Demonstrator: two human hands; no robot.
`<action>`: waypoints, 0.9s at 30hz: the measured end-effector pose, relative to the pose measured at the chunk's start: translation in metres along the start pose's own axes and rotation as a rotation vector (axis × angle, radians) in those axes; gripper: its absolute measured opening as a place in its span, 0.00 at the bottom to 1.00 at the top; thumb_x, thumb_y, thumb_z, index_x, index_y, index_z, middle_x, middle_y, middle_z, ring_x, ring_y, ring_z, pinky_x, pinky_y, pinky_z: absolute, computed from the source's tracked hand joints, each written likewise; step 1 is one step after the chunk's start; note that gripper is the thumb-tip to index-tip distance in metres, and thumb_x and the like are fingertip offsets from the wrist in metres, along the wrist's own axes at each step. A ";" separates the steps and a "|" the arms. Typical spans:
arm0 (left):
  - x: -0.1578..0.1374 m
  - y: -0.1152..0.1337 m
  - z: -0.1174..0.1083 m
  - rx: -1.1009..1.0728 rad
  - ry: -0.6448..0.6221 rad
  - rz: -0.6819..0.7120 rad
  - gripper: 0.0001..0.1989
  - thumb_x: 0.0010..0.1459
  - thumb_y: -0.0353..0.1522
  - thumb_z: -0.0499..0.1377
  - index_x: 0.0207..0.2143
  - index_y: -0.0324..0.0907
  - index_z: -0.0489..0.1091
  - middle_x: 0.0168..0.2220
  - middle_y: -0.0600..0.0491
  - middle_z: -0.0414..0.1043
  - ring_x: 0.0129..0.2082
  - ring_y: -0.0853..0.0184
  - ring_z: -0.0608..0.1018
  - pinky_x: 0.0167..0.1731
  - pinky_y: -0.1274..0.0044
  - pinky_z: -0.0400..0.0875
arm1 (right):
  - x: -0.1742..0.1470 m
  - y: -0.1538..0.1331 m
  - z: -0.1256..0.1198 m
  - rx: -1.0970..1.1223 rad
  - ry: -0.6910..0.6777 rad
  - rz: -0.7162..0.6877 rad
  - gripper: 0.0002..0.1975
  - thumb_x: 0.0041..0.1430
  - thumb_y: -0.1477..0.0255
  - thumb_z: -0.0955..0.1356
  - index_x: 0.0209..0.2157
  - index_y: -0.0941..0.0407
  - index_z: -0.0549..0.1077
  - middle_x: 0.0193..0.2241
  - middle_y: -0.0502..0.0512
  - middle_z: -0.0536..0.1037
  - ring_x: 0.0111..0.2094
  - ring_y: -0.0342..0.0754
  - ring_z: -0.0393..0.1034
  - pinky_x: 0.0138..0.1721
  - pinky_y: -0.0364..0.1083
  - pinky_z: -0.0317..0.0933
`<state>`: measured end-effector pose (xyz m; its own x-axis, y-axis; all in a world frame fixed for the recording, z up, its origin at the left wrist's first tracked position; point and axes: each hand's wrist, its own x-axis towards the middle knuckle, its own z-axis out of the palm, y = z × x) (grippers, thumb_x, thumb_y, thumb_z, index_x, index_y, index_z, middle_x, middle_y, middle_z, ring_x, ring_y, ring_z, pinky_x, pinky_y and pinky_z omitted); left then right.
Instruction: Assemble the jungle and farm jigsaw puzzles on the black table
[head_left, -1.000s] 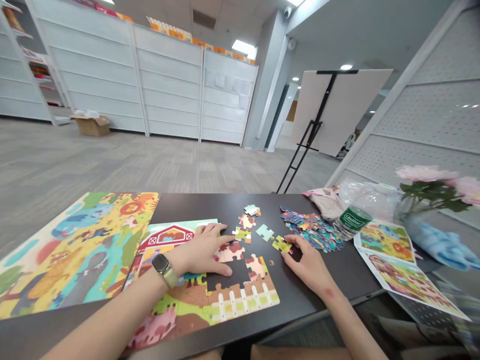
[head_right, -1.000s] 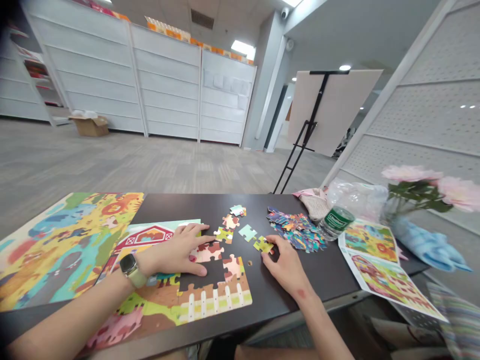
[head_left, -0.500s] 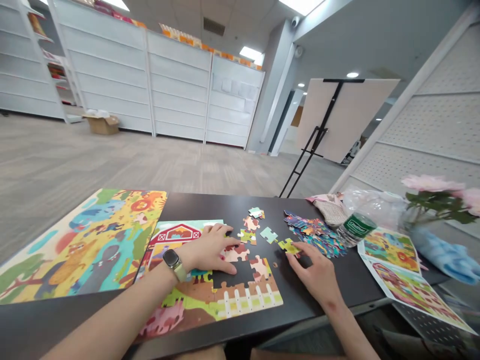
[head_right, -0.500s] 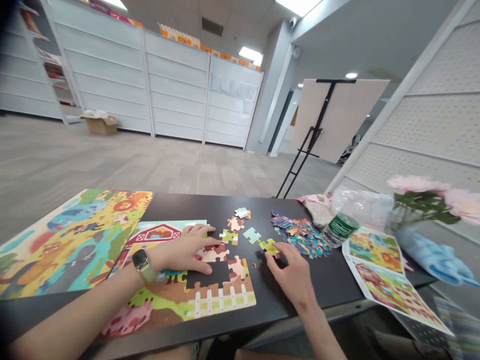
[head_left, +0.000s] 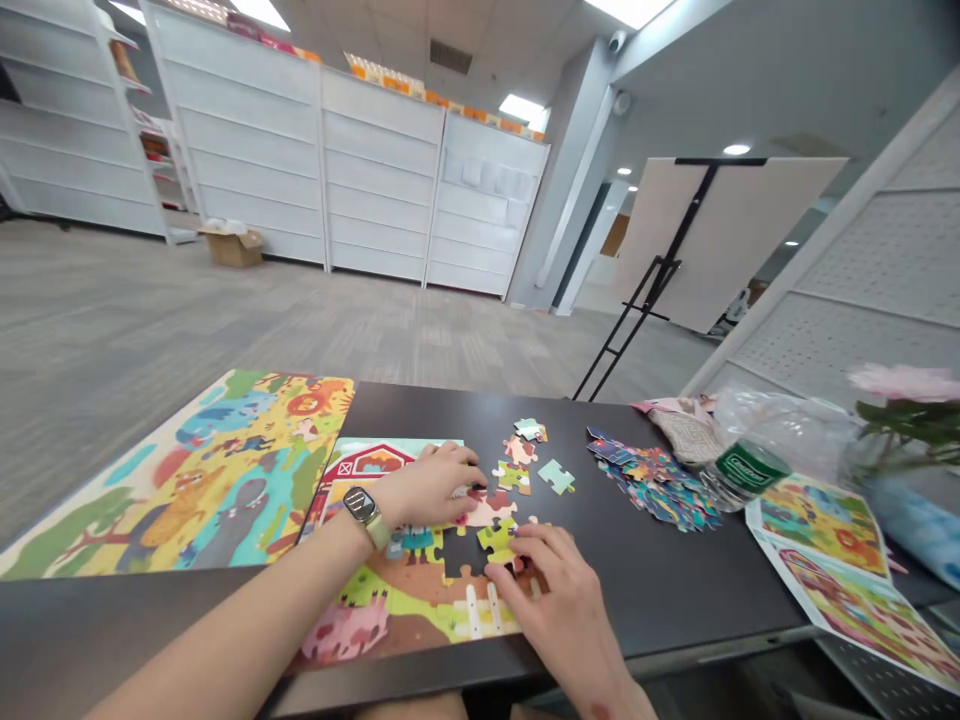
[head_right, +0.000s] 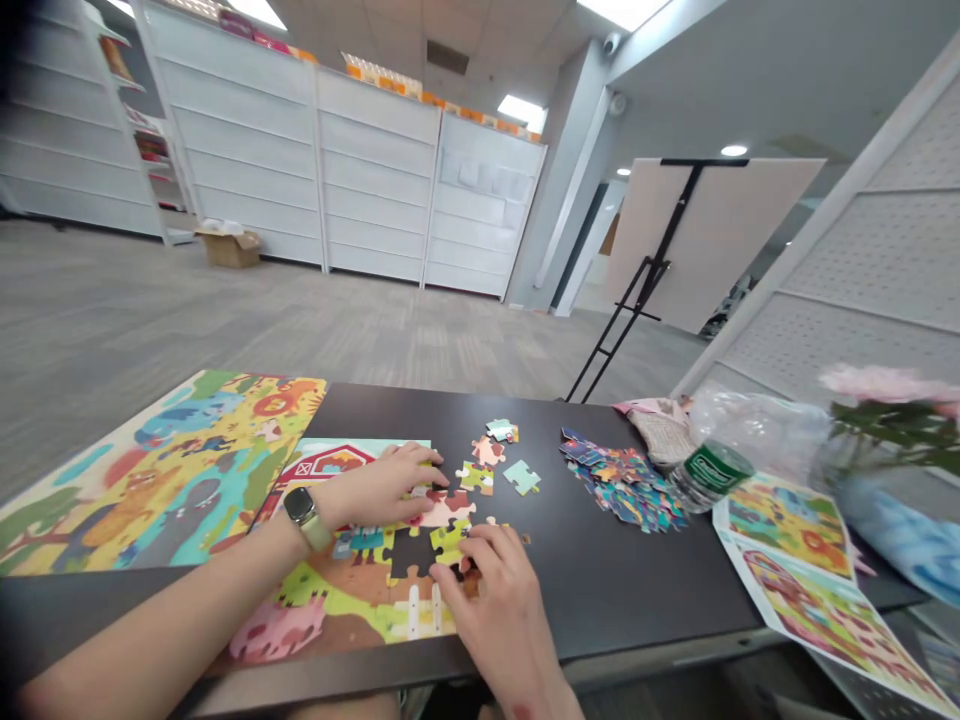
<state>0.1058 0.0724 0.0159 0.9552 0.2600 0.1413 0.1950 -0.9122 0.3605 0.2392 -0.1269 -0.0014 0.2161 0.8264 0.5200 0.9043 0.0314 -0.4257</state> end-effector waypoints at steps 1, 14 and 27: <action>0.000 0.000 0.000 0.002 0.001 0.003 0.16 0.64 0.37 0.54 0.52 0.49 0.72 0.59 0.47 0.65 0.59 0.53 0.67 0.58 0.60 0.60 | 0.000 0.001 0.000 -0.001 0.000 0.001 0.05 0.58 0.66 0.71 0.33 0.52 0.75 0.38 0.59 0.78 0.40 0.56 0.74 0.42 0.54 0.71; 0.001 0.003 -0.004 0.000 0.001 0.000 0.14 0.63 0.38 0.56 0.49 0.48 0.73 0.57 0.48 0.68 0.56 0.53 0.69 0.55 0.62 0.63 | 0.042 0.114 -0.053 -0.443 -0.034 0.130 0.12 0.57 0.60 0.70 0.25 0.52 0.74 0.29 0.56 0.78 0.35 0.57 0.72 0.39 0.55 0.65; 0.001 0.007 -0.005 -0.001 -0.021 -0.038 0.15 0.63 0.35 0.58 0.52 0.47 0.72 0.58 0.46 0.67 0.58 0.52 0.69 0.57 0.59 0.62 | 0.124 0.116 0.000 -0.097 -0.349 -0.006 0.07 0.58 0.70 0.66 0.34 0.54 0.77 0.36 0.54 0.80 0.38 0.51 0.73 0.45 0.49 0.63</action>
<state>0.1070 0.0679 0.0236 0.9515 0.2879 0.1082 0.2312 -0.9016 0.3657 0.3711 -0.0208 0.0140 0.0870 0.9689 0.2315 0.9397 -0.0027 -0.3420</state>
